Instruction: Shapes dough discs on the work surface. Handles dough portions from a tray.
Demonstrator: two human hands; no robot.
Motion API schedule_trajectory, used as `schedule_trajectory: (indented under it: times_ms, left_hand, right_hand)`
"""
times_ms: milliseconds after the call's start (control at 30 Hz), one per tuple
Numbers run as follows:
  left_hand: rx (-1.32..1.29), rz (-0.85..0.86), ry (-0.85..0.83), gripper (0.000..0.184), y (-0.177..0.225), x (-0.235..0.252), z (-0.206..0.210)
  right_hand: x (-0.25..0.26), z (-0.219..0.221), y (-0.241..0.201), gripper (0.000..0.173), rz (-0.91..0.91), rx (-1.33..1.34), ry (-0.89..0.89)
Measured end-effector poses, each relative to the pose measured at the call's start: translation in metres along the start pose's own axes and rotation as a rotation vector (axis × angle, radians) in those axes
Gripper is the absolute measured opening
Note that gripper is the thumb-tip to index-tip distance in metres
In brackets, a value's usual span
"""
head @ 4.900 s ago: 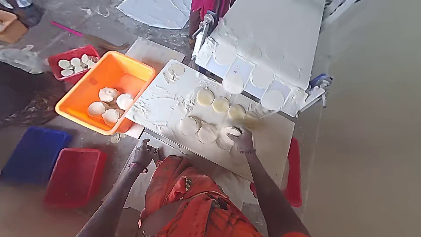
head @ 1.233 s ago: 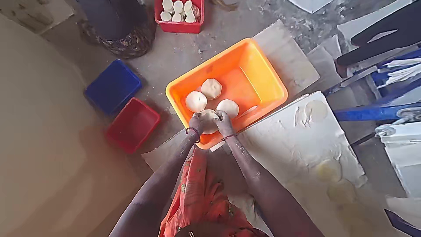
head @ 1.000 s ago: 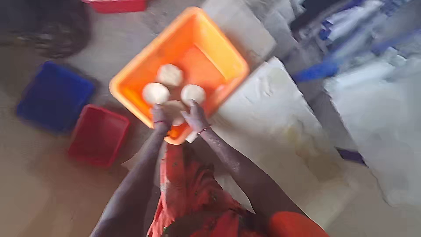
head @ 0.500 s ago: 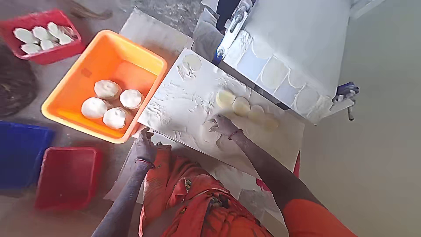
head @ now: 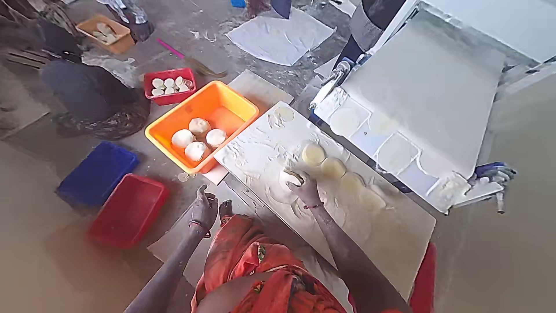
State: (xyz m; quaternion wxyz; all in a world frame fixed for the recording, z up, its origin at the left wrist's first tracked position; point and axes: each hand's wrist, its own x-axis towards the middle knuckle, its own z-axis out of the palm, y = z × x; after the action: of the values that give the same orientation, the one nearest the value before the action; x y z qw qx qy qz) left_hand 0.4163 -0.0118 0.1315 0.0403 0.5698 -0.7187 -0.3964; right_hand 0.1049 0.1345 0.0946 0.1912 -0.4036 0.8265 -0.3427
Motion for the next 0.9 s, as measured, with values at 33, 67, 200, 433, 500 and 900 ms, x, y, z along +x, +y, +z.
schedule_trajectory:
  times_ms: [33, 67, 200, 433, 500, 900]
  left_hand:
    - [0.007, -0.005, 0.004, 0.061, -0.001, -0.002, 0.003]
    - [0.013, -0.006, 0.002, 0.061, -0.001, -0.004, 0.006]
    - [0.018, 0.023, -0.024, 0.063, 0.003, -0.008, 0.011]
    - [0.047, 0.076, -0.103, 0.059, 0.011, 0.018, 0.005]
    - [-0.047, 0.112, -0.134, 0.051, 0.019, 0.032, 0.001]
    - [-1.25, -0.145, -0.24, 0.061, 0.026, 0.196, -0.041]
  right_hand:
    - [-0.004, 0.001, 0.003, 0.049, 0.08, -0.036, 0.0]
    - [-0.005, 0.003, 0.004, 0.052, 0.181, -0.08, -0.039]
    - [-0.006, 0.014, 0.013, 0.049, 0.161, 0.0, 0.115]
    - [0.004, 0.03, 0.0, 0.039, 0.17, -0.153, 0.094]
    - [0.014, 0.033, -0.019, 0.039, 0.154, -0.145, 0.083]
    - [0.157, 0.155, -0.184, 0.03, 0.329, 0.54, -0.306]
